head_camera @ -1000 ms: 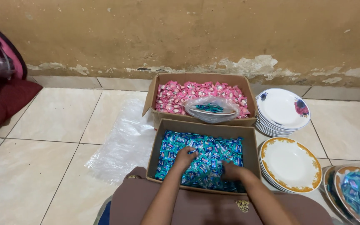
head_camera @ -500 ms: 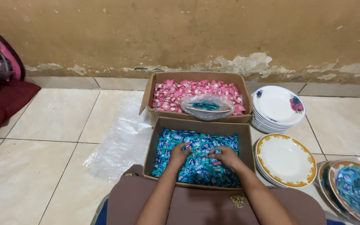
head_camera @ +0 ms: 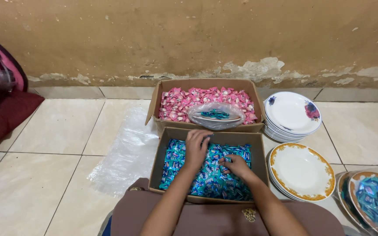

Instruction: Packing small blue packets and plates into plastic bags while sitting on the floor

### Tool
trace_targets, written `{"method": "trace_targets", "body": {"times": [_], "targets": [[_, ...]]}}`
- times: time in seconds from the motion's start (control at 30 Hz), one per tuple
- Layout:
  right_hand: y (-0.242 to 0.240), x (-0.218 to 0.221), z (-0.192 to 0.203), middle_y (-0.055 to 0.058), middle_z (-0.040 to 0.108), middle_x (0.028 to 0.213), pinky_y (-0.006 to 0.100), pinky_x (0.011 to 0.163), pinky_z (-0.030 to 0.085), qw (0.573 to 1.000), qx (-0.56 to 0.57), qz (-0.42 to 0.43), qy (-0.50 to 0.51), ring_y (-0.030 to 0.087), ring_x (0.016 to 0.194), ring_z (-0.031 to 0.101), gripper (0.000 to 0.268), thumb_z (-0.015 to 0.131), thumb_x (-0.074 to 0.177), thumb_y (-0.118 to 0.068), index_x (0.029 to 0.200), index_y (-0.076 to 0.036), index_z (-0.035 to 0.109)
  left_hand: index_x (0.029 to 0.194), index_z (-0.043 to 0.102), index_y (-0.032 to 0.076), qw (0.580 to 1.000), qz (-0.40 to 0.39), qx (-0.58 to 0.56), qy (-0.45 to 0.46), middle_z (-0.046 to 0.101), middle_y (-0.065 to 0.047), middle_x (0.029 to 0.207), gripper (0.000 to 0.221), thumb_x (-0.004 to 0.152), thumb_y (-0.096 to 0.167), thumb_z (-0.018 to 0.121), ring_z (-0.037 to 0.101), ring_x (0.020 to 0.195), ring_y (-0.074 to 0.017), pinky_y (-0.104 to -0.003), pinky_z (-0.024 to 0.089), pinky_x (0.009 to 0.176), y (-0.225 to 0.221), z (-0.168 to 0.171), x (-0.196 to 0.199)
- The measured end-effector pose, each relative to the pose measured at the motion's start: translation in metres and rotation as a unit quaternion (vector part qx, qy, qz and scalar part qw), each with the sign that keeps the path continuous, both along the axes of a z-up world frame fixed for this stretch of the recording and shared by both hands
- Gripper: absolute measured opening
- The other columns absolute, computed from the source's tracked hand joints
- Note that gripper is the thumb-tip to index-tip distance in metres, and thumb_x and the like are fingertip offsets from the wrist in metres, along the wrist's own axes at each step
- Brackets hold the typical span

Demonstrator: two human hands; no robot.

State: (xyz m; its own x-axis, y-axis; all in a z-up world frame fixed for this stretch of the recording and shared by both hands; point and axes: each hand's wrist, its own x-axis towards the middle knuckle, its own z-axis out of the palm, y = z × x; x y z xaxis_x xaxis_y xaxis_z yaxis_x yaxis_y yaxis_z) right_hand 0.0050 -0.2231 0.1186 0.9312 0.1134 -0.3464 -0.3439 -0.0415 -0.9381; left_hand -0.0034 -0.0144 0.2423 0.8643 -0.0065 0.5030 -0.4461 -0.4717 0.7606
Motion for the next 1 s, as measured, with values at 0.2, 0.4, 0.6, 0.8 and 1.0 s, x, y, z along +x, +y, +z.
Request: {"method": "trace_targets", "body": {"times": [0.2,0.4,0.6,0.8,1.0], "targets": [[0.000,0.008,-0.009,0.020,0.073,0.095,0.034,0.063,0.068,1.000,-0.002,0.010,-0.007,0.025,0.074,0.076,0.023,0.073,0.085,0.003,0.108,0.006,0.075,0.109,0.074,0.032,0.981,0.073,0.160,-0.083,0.071,0.009,0.108,0.022,0.092,0.018,0.071,0.051,0.120,-0.0220,-0.045,0.036,0.111,-0.017,0.026,0.074],[-0.002,0.014,-0.012,0.023,0.071,0.094,0.037,0.064,0.068,1.000,0.028,-0.002,0.011,0.031,0.073,0.077,0.024,0.073,0.086,0.004,0.110,0.006,0.073,0.122,0.068,0.024,0.979,0.133,0.140,-0.067,0.060,-0.002,0.116,0.028,0.094,0.025,0.072,0.050,0.122,-0.0311,-0.056,0.039,0.108,-0.014,0.017,0.073],[0.006,0.007,0.009,0.028,0.071,0.098,0.048,0.073,0.068,0.995,0.088,-0.047,0.029,0.037,0.086,0.076,0.022,0.065,0.089,0.005,0.109,0.011,0.070,0.118,0.069,0.020,0.966,-0.037,0.220,0.129,0.068,-0.008,0.106,0.021,0.104,0.029,0.057,0.066,0.109,-0.0332,-0.051,0.054,0.094,0.022,-0.059,0.027],[0.002,0.008,-0.008,0.030,0.073,0.102,0.051,0.072,0.067,0.996,0.071,-0.048,0.015,0.036,0.092,0.074,0.024,0.068,0.087,0.006,0.109,0.014,0.071,0.153,0.044,0.029,0.811,0.007,0.430,0.397,0.043,-0.022,0.147,0.080,0.081,0.044,0.078,0.053,0.124,-0.0508,-0.067,0.053,0.088,0.063,-0.201,0.031],[0.001,0.006,-0.015,0.027,0.073,0.100,0.055,0.074,0.066,0.995,0.094,-0.031,0.011,0.037,0.093,0.075,0.026,0.065,0.090,0.008,0.114,0.017,0.067,0.131,0.066,-0.001,0.816,-0.225,0.387,0.366,0.065,-0.032,0.125,0.044,0.088,-0.001,0.062,0.062,0.117,-0.0523,-0.058,0.055,0.097,0.008,-0.170,-0.016]]}}
